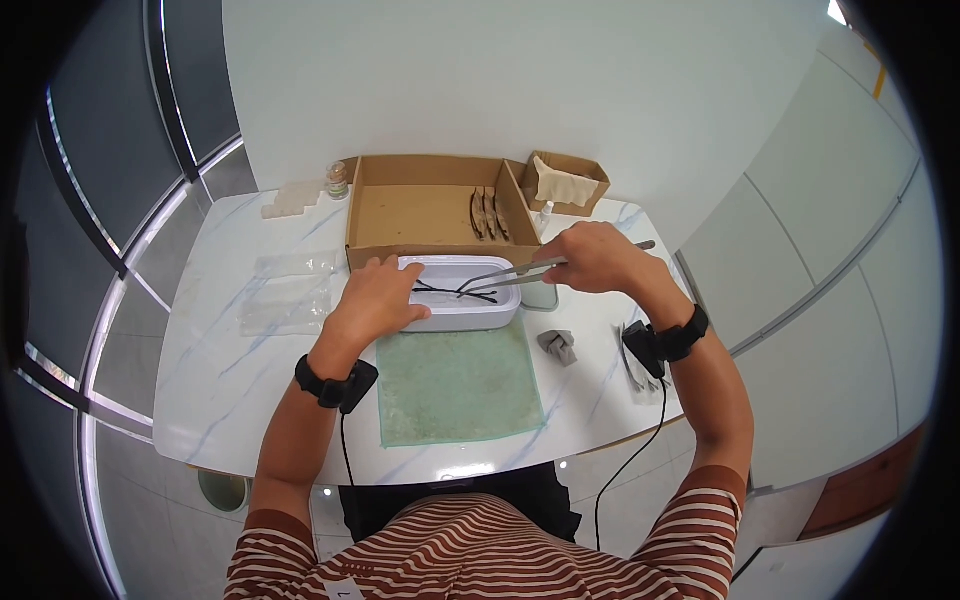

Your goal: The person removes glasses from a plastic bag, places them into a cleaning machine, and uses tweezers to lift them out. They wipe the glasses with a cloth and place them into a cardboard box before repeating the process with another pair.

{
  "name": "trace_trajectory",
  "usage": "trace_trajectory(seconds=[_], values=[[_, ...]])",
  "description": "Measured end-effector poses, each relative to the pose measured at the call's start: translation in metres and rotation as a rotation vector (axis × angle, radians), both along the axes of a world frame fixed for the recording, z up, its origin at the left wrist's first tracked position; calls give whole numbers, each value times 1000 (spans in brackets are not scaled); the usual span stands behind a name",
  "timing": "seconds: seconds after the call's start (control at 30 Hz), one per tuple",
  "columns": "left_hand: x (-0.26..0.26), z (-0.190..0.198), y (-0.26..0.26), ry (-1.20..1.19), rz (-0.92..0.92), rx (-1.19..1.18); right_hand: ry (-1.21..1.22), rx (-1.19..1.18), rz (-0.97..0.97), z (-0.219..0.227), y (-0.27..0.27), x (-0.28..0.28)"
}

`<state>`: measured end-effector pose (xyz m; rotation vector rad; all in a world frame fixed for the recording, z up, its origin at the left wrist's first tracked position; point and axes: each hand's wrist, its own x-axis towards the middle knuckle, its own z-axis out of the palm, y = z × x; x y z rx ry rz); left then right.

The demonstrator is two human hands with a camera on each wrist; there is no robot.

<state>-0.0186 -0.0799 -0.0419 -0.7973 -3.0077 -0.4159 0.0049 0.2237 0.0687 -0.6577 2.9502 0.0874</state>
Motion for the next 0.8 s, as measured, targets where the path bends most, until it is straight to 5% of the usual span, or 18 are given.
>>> trace_trajectory(seconds=[0.47,0.8], values=[[0,1,0,-4,11,4,-101,75,43,4,-13,-19],[-1,1,0,-7,17,12,72,114,115,26,-10,-26]])
